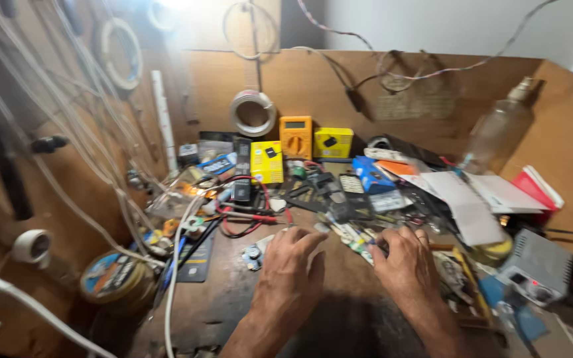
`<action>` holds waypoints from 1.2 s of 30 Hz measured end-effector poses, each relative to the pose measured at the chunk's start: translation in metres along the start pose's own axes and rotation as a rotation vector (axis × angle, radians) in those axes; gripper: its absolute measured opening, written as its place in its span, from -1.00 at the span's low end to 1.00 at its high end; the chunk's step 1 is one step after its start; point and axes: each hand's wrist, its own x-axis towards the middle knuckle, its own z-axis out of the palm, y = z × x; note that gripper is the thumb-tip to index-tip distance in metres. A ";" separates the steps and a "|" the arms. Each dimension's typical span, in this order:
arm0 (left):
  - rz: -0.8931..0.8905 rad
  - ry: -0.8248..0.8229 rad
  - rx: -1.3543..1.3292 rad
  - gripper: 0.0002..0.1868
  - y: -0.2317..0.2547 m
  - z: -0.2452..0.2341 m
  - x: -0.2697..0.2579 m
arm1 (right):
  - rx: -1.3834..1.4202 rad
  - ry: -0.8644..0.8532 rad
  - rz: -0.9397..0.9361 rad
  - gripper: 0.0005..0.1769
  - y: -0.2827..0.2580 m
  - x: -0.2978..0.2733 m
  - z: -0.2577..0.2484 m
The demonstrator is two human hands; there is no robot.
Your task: The person holds a small circuit board and uses a screwdriver to scrape a component, then applies flux from a small container. They continue to scrape and apply flux to different areas of the board while holding it steady with the other hand.
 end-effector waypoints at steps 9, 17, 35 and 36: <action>-0.092 -0.002 0.164 -0.64 -0.058 0.004 0.003 | -0.104 -0.123 -0.003 -0.68 0.006 0.014 0.013; -0.015 0.011 0.200 -0.55 -0.076 0.008 -0.010 | -0.103 -0.166 -0.026 -0.75 0.006 0.015 0.005; -0.023 0.001 0.219 -0.50 -0.075 0.008 -0.013 | -0.128 -0.103 -0.129 -0.71 0.041 0.018 -0.008; -0.018 0.013 0.215 -0.50 -0.075 0.008 -0.013 | -0.117 -0.125 -0.117 -0.69 0.042 0.019 -0.016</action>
